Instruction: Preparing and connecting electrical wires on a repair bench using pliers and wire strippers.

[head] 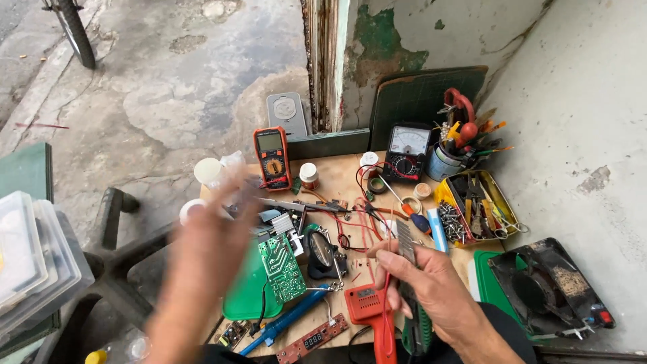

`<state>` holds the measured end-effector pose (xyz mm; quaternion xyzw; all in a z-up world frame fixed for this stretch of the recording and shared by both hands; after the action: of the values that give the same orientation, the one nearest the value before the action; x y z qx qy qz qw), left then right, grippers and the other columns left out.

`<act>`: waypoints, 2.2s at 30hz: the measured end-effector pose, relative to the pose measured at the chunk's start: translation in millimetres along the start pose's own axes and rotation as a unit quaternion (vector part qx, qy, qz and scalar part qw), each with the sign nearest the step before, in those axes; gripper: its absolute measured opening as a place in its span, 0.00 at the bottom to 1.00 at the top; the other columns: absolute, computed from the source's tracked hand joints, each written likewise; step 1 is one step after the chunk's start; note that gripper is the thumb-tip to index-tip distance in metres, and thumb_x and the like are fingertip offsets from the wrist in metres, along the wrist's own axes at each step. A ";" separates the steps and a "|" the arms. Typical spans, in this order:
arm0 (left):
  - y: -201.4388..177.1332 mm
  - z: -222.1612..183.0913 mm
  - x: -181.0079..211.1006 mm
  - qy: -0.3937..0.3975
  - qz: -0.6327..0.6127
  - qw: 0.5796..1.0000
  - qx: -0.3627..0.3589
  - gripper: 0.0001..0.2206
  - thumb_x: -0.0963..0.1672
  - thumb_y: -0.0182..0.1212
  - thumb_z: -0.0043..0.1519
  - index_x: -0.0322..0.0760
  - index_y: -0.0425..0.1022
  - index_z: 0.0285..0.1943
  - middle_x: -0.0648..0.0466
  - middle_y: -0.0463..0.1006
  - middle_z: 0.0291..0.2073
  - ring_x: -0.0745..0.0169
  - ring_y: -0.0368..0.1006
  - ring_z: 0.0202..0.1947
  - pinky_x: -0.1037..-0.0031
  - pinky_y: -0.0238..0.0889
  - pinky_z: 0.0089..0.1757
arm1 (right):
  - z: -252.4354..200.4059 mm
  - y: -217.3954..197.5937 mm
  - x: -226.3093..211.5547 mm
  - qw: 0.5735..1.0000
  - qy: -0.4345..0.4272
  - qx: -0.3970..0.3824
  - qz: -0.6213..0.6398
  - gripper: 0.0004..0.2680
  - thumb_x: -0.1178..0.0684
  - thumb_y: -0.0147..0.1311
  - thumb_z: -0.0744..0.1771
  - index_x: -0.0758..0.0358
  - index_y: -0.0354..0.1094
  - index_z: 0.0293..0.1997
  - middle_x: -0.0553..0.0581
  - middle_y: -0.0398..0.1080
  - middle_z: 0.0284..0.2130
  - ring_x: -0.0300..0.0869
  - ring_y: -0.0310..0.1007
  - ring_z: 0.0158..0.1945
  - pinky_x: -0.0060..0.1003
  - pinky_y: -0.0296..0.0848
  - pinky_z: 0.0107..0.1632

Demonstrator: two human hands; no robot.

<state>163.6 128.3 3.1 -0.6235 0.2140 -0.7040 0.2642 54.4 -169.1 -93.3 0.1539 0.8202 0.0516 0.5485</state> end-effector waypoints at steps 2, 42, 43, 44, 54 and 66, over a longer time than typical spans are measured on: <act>41.5 -28.3 34.6 0.037 -0.126 0.987 -0.091 0.21 0.44 0.61 0.68 0.51 0.78 0.73 0.59 0.84 0.69 0.66 0.79 0.67 0.69 0.65 0.67 | -3.2 14.9 1.2 1.000 -0.001 -0.013 -0.009 0.09 0.57 0.60 0.71 0.76 0.80 0.52 0.65 0.79 0.28 0.43 0.69 0.16 0.32 0.57 0.14; 84.9 -31.6 3.7 -0.256 -0.452 0.850 -0.081 0.22 0.40 0.59 0.68 0.31 0.89 0.70 0.57 0.49 0.15 0.67 0.43 0.15 0.74 0.29 0.18 | 96.7 -211.8 110.8 0.801 0.049 0.211 -0.558 0.14 0.42 0.43 0.76 0.55 0.75 0.47 0.55 0.75 0.34 0.46 0.75 0.35 0.43 0.71 0.38; 89.1 -36.7 7.6 -0.241 -0.481 0.837 -0.100 0.22 0.40 0.59 0.68 0.31 0.88 0.71 0.59 0.51 0.14 0.68 0.43 0.14 0.75 0.29 0.17 | 89.7 -234.0 151.7 0.761 0.113 0.204 -0.605 0.15 0.39 0.40 0.75 0.54 0.73 0.51 0.60 0.80 0.44 0.55 0.81 0.46 0.54 0.74 0.51; 93.9 -43.0 14.6 -0.238 -0.481 0.837 -0.103 0.22 0.40 0.59 0.68 0.31 0.88 0.71 0.59 0.51 0.14 0.68 0.43 0.14 0.75 0.29 0.17 | 86.2 -238.5 167.6 0.762 0.113 0.207 -0.604 0.15 0.39 0.40 0.75 0.54 0.73 0.51 0.60 0.80 0.44 0.55 0.81 0.46 0.54 0.74 0.51; 190.3 -163.2 4.6 -0.347 -0.572 0.700 -0.250 0.19 0.39 0.66 0.67 0.24 0.88 0.67 0.37 0.84 0.24 0.67 0.62 0.16 0.83 0.42 0.21 | 85.6 -256.1 263.9 0.554 -0.025 0.228 -0.800 0.17 0.40 0.60 0.68 0.58 0.70 0.59 0.62 0.72 0.54 0.58 0.73 0.61 0.54 0.77 0.58; 201.3 -204.2 -66.3 -0.401 -0.463 0.766 -0.194 0.15 0.43 0.65 0.69 0.37 0.87 0.63 0.51 0.89 0.35 0.73 0.59 0.16 0.81 0.42 0.20 | -24.8 -226.9 6.2 0.949 -0.074 0.239 -0.193 0.11 0.51 0.62 0.66 0.54 0.79 0.53 0.51 0.82 0.48 0.40 0.81 0.45 0.32 0.73 0.41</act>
<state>-12.1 10.1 -201.3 -0.9106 -0.0937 -0.3701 -0.1585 -15.0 -380.1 -146.6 0.1231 0.7797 -0.2645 0.5540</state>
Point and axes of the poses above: each hand's wrist, its own z-axis towards the middle knuckle, its own y-axis out of the palm, x = y × z, the point moved 8 cm from there along z, towards the middle knuckle
